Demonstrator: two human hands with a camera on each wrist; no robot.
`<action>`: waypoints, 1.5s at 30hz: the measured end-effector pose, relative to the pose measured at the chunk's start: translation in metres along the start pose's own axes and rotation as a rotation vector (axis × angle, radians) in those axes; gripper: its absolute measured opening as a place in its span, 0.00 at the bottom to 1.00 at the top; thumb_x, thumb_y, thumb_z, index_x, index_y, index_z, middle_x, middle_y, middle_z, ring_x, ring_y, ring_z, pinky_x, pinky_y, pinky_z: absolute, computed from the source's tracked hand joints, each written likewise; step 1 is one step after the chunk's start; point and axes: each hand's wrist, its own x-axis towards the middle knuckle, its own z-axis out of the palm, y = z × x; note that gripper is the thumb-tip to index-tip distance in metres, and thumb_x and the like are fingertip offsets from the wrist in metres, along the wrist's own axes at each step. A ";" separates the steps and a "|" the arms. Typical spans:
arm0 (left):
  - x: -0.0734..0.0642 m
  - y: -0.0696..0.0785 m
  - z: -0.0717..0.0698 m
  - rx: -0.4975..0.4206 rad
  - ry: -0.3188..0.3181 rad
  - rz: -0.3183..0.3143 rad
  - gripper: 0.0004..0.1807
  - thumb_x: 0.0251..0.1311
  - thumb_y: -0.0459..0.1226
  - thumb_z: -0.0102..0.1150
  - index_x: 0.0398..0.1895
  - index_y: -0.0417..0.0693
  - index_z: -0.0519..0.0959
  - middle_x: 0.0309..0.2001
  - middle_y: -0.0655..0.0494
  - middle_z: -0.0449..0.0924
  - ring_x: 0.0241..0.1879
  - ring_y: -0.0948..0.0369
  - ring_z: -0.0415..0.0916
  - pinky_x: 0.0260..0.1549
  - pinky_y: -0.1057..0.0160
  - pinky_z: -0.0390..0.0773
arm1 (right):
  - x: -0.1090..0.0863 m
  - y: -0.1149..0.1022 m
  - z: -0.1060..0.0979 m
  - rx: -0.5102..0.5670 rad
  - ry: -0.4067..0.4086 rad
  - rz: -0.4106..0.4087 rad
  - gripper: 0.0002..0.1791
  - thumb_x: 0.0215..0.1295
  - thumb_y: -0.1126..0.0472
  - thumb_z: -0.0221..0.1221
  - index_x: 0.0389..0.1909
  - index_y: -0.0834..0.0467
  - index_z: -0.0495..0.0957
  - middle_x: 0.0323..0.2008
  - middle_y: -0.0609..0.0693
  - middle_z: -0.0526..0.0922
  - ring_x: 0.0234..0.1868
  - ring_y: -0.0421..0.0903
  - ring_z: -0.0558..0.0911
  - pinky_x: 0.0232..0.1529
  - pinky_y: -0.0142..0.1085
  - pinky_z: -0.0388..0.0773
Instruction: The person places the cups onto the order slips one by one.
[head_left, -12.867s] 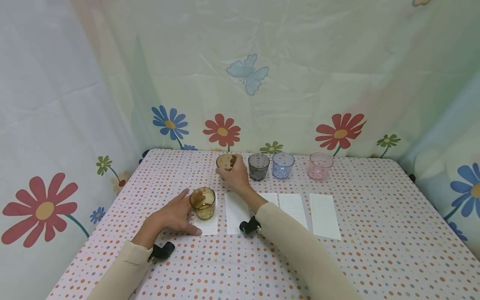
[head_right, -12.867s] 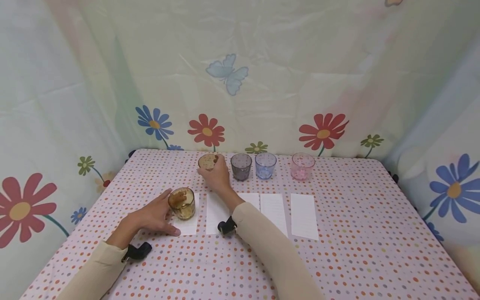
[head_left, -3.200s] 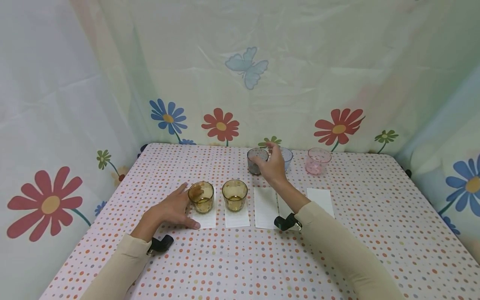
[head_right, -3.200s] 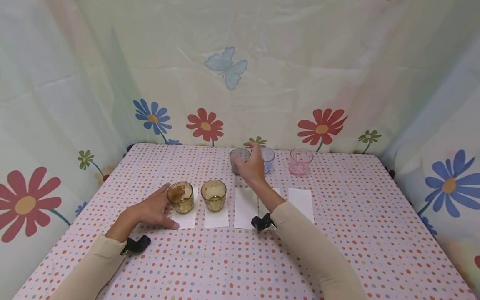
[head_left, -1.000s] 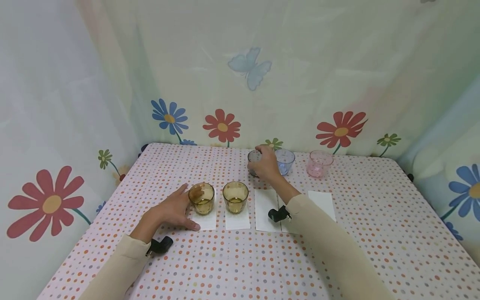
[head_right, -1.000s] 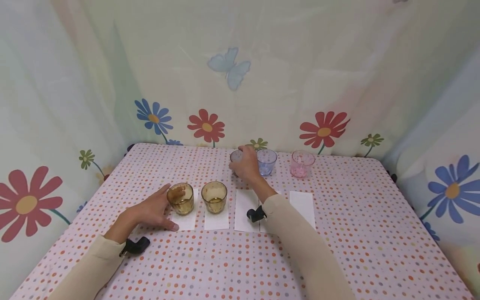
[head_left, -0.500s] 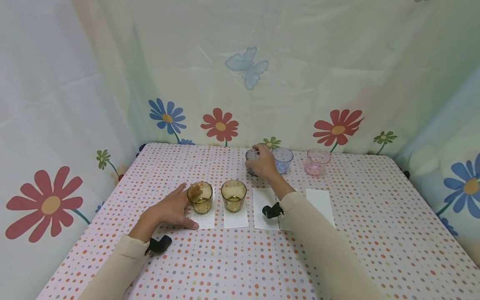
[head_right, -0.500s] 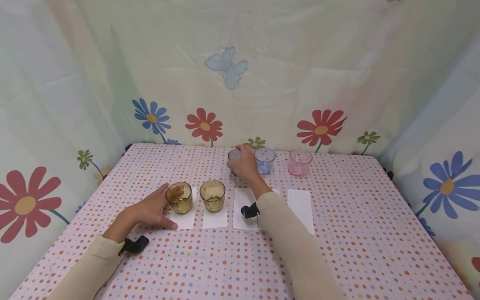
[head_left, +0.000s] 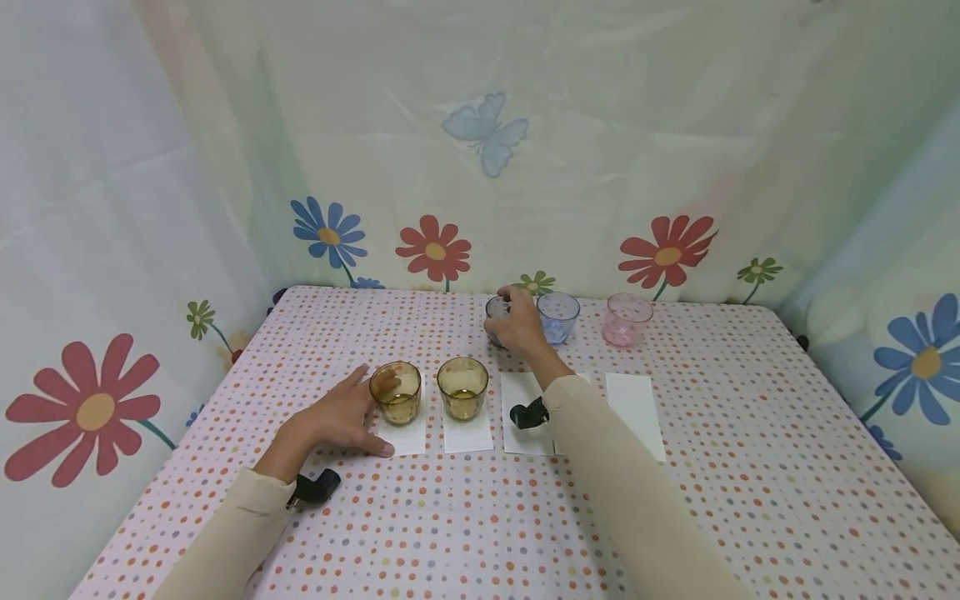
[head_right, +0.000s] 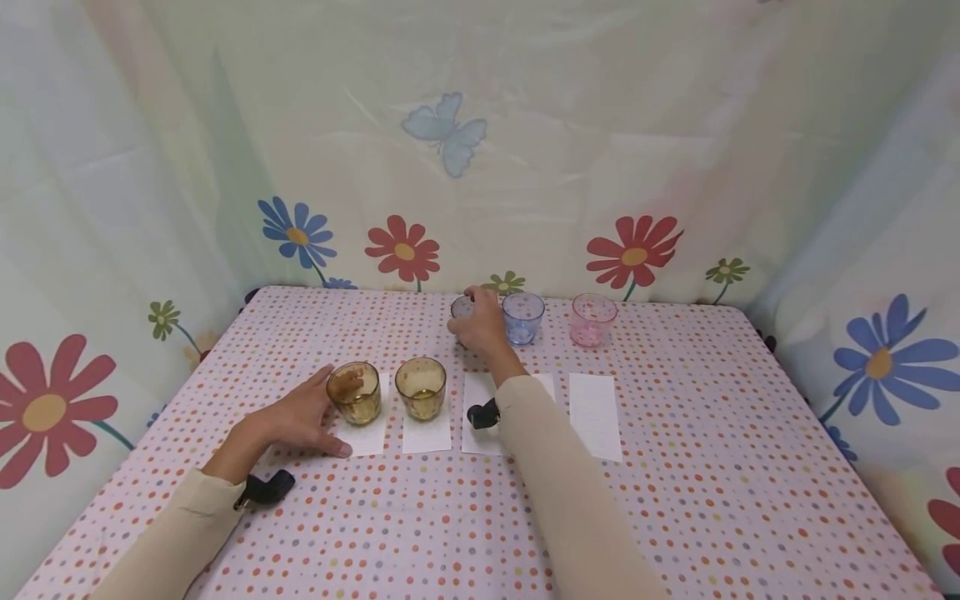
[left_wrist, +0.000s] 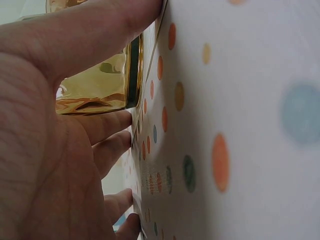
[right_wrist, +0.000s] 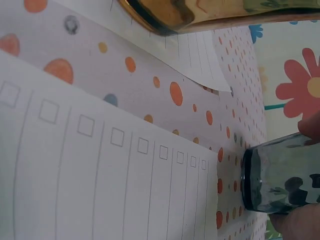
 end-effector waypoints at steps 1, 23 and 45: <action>0.000 0.000 0.000 0.002 0.000 0.002 0.67 0.37 0.60 0.81 0.80 0.44 0.57 0.77 0.43 0.59 0.79 0.37 0.35 0.72 0.33 0.50 | 0.000 0.000 0.000 0.001 -0.003 0.000 0.35 0.60 0.63 0.63 0.70 0.56 0.67 0.67 0.54 0.66 0.61 0.56 0.70 0.57 0.52 0.74; -0.001 -0.001 0.001 0.001 -0.003 -0.023 0.69 0.36 0.61 0.81 0.80 0.44 0.56 0.77 0.42 0.58 0.79 0.37 0.36 0.71 0.31 0.50 | 0.000 -0.005 0.005 0.039 0.037 0.032 0.35 0.57 0.65 0.65 0.68 0.57 0.69 0.65 0.55 0.68 0.58 0.55 0.71 0.56 0.50 0.75; 0.001 0.000 0.001 -0.007 -0.021 -0.031 0.68 0.38 0.61 0.81 0.80 0.43 0.56 0.78 0.41 0.57 0.80 0.39 0.34 0.73 0.33 0.48 | -0.007 -0.011 0.002 0.053 -0.010 -0.002 0.35 0.55 0.66 0.63 0.67 0.60 0.70 0.63 0.56 0.70 0.57 0.56 0.71 0.46 0.48 0.76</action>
